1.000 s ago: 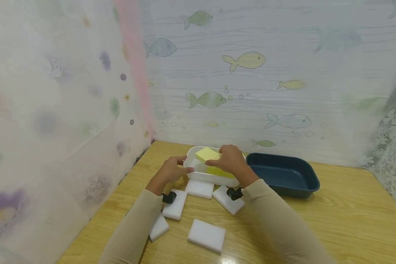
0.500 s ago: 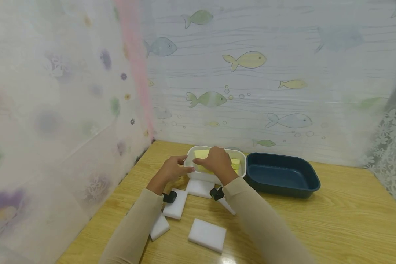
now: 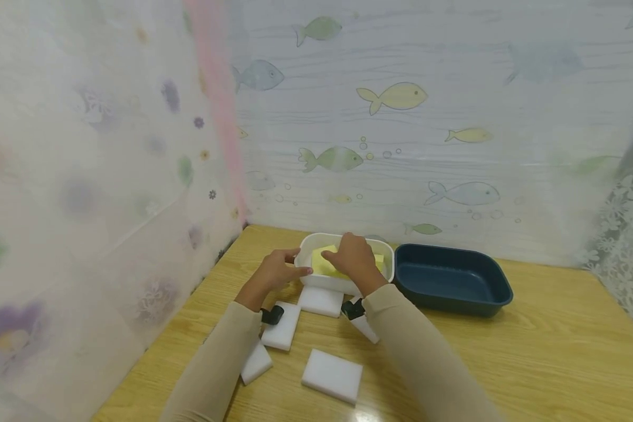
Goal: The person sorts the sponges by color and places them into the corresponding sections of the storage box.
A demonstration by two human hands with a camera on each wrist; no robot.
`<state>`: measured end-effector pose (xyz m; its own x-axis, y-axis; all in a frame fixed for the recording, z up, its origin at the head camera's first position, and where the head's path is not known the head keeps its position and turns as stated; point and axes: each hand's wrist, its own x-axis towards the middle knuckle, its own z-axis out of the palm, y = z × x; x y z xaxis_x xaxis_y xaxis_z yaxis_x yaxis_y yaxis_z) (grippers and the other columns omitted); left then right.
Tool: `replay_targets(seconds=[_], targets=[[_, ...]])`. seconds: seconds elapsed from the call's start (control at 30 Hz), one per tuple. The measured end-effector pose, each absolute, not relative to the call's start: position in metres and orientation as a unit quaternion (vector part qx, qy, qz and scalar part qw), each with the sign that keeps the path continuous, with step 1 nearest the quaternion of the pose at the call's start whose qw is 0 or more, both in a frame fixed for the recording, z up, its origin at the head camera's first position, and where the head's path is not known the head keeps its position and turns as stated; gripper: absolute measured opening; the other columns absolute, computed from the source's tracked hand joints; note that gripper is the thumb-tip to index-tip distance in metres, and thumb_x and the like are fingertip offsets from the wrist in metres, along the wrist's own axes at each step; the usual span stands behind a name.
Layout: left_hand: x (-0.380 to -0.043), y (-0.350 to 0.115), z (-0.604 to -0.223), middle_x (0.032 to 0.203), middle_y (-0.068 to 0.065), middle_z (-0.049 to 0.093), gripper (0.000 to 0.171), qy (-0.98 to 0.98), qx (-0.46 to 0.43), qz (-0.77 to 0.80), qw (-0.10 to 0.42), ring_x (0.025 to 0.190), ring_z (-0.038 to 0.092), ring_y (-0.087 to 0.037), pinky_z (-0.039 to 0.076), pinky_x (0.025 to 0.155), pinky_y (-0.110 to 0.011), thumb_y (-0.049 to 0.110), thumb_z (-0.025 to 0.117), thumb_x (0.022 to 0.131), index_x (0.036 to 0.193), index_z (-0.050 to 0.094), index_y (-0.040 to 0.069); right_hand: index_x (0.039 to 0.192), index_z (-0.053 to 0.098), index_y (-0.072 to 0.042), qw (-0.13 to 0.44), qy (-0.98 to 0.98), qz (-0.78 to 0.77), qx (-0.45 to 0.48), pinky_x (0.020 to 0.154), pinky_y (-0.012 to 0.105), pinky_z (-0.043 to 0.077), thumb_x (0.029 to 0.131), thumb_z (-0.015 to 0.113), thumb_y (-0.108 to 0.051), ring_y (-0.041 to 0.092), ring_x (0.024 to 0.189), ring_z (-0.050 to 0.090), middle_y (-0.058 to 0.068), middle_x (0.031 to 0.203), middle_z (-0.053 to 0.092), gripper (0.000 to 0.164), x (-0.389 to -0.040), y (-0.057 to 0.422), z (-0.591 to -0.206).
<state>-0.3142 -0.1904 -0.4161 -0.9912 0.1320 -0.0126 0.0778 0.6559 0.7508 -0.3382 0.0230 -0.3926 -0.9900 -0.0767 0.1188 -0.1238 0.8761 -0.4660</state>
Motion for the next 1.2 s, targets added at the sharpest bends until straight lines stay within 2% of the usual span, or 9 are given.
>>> replay_targets(seconds=[0.13,0.37,0.6,0.87,0.97,1.03,1.13,1.2], targets=[[-0.313,-0.190,-0.415,0.140,-0.016,0.065,0.085,0.910,0.056,0.409,0.035,0.103,0.072,-0.025,0.061,0.083,-0.040,0.043,0.083,0.088,0.157,0.045,0.011,0.109,0.064,0.001,0.058,-0.967,0.242,0.059,0.059,0.034,0.050,0.091,0.073,-0.054,0.023,0.069,0.062,0.009,0.085,0.066,0.059,-0.338,0.034,-0.391],[-0.313,-0.190,-0.416,0.140,-0.014,0.065,0.085,0.907,0.054,0.415,0.036,0.097,0.072,-0.023,0.062,0.079,-0.038,0.042,0.084,0.088,0.158,0.045,0.013,0.105,0.065,-0.003,0.059,-0.971,0.218,0.074,0.065,0.036,0.052,0.095,0.068,-0.053,0.023,0.075,0.064,0.010,0.095,0.070,0.051,-0.331,0.058,-0.382],[-0.314,-0.189,-0.417,0.142,-0.016,0.063,0.085,0.907,0.054,0.416,0.039,0.096,0.072,-0.022,0.062,0.077,-0.037,0.041,0.084,0.088,0.158,0.044,0.013,0.118,0.066,-0.004,0.062,-0.968,0.227,0.082,0.072,0.041,0.056,0.096,0.068,-0.052,0.025,0.085,0.066,0.012,0.110,0.071,0.053,-0.321,0.085,-0.379],[-0.315,-0.188,-0.418,0.141,-0.016,0.064,0.082,0.908,0.055,0.413,0.040,0.097,0.072,-0.023,0.062,0.075,-0.036,0.041,0.083,0.089,0.157,0.047,0.014,0.126,0.067,-0.007,0.071,-0.969,0.221,0.082,0.063,0.039,0.053,0.096,0.068,-0.055,0.023,0.082,0.063,0.013,0.113,0.067,0.057,-0.306,0.129,-0.380],[-0.316,-0.188,-0.418,0.142,-0.015,0.064,0.081,0.909,0.056,0.412,0.041,0.100,0.072,-0.025,0.062,0.076,-0.037,0.041,0.082,0.089,0.157,0.047,0.015,0.126,0.068,-0.008,0.091,-0.971,0.206,0.081,0.069,0.048,0.054,0.095,0.068,-0.057,0.032,0.092,0.065,0.019,0.121,0.064,0.058,-0.299,0.152,-0.381],[-0.316,-0.188,-0.417,0.141,-0.015,0.064,0.081,0.909,0.056,0.411,0.042,0.101,0.072,-0.026,0.063,0.076,-0.038,0.041,0.082,0.089,0.157,0.046,0.015,0.127,0.068,-0.008,0.101,-0.972,0.197,0.077,0.079,0.058,0.053,0.095,0.067,-0.058,0.041,0.103,0.063,0.024,0.130,0.060,0.059,-0.295,0.168,-0.381],[-0.315,-0.188,-0.417,0.141,-0.015,0.064,0.080,0.910,0.056,0.408,0.044,0.102,0.072,-0.026,0.063,0.078,-0.040,0.041,0.082,0.090,0.157,0.046,0.016,0.131,0.066,-0.009,0.104,-0.975,0.189,0.062,0.091,0.071,0.045,0.094,0.066,-0.062,0.052,0.121,0.055,0.028,0.142,0.052,0.065,-0.287,0.191,-0.380],[-0.315,-0.188,-0.417,0.139,-0.015,0.065,0.079,0.913,0.057,0.402,0.043,0.104,0.071,-0.027,0.062,0.080,-0.040,0.041,0.081,0.090,0.157,0.048,0.016,0.135,0.063,-0.009,0.100,-0.976,0.184,0.053,0.093,0.075,0.041,0.092,0.064,-0.068,0.056,0.127,0.048,0.030,0.148,0.047,0.072,-0.282,0.208,-0.380]])
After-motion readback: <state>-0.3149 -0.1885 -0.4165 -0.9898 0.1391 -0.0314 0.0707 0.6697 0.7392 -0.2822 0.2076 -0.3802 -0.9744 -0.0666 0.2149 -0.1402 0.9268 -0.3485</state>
